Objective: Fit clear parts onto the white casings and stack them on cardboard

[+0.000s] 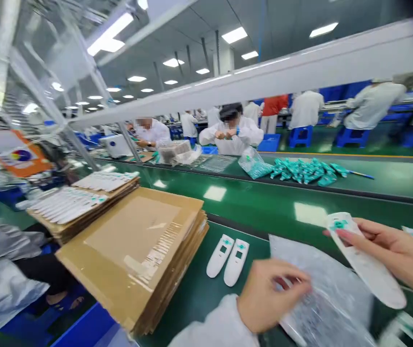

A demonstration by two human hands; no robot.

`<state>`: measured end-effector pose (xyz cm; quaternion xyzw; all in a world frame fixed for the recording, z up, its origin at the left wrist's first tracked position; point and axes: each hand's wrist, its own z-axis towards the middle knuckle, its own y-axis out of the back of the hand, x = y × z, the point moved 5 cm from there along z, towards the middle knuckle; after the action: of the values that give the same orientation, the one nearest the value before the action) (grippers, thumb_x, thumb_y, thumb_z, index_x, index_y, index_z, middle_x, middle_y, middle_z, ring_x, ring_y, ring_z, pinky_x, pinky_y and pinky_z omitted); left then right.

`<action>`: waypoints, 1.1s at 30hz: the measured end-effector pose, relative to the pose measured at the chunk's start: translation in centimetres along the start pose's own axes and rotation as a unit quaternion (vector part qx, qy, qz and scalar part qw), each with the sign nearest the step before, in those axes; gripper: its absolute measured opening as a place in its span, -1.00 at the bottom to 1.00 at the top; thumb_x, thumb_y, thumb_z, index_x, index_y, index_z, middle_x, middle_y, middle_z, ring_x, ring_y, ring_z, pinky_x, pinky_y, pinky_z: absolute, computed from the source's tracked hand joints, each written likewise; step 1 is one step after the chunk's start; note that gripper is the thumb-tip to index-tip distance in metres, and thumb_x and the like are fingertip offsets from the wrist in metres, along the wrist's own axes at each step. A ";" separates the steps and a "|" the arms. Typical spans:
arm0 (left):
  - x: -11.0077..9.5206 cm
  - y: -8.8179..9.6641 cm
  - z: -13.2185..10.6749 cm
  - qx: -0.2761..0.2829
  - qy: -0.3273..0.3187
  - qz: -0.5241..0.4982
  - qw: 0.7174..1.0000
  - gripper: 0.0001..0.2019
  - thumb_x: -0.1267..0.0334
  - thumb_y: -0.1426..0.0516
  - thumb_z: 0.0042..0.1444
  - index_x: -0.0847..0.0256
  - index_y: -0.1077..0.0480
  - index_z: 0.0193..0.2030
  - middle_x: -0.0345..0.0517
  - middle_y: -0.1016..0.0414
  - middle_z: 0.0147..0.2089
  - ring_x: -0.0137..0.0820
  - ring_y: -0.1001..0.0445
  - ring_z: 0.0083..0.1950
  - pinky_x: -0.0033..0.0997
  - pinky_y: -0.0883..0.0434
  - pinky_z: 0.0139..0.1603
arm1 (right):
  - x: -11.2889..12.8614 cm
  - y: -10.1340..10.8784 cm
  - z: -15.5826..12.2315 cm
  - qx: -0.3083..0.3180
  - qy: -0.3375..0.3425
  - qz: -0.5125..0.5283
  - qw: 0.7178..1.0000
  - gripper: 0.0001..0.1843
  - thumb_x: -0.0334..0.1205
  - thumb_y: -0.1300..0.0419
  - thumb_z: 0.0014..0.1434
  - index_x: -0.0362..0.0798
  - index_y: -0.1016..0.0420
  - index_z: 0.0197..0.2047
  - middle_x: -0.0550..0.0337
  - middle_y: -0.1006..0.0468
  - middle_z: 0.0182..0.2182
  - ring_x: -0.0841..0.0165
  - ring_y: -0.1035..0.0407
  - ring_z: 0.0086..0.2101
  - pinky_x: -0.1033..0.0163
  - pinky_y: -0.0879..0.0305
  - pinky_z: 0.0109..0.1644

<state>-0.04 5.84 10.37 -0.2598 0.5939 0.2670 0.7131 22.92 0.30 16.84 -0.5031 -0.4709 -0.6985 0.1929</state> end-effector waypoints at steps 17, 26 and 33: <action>-7.0 0.0 4.5 -0.008 -0.143 -0.015 0.990 -0.76 0.46 -0.23 0.24 0.01 -0.65 -0.12 -0.19 -0.61 -0.21 -0.46 -0.55 -0.14 -0.59 -0.49 -0.21 | 2.9 -4.4 -6.6 -0.009 -0.024 0.132 0.991 -0.58 0.11 -0.28 0.30 -0.06 -0.57 0.02 0.25 -0.49 -0.45 0.44 -0.28 -0.44 0.38 -0.24 -0.38; -6.0 2.2 5.1 -0.073 -0.133 0.015 0.988 -0.85 0.40 -0.32 0.18 0.04 -0.67 -0.21 -0.18 -0.50 -0.32 -0.50 -0.46 -0.30 -0.61 -0.46 -0.35 | 2.8 -6.1 -6.0 -0.048 -0.009 0.103 0.993 -0.60 0.00 -0.22 0.37 0.01 -0.53 0.18 0.28 -0.52 -0.47 0.45 -0.31 -0.45 0.40 -0.24 -0.40; -6.5 1.5 4.6 -0.096 -0.177 0.107 0.974 -0.84 0.43 -0.25 0.26 0.10 -0.63 -0.13 -0.19 -0.66 -0.19 -0.46 -0.61 -0.23 -0.54 -0.57 -0.26 | 2.7 -6.1 -6.4 -0.065 0.042 -0.023 0.997 -0.57 -0.04 -0.13 0.41 0.03 -0.51 0.25 0.32 -0.43 -0.53 0.44 -0.23 -0.50 0.37 -0.19 -0.47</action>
<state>1.15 9.60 17.46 -0.2105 0.4545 0.4389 0.7460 13.91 -1.62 16.03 -0.4738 -0.4276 -0.7522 0.1636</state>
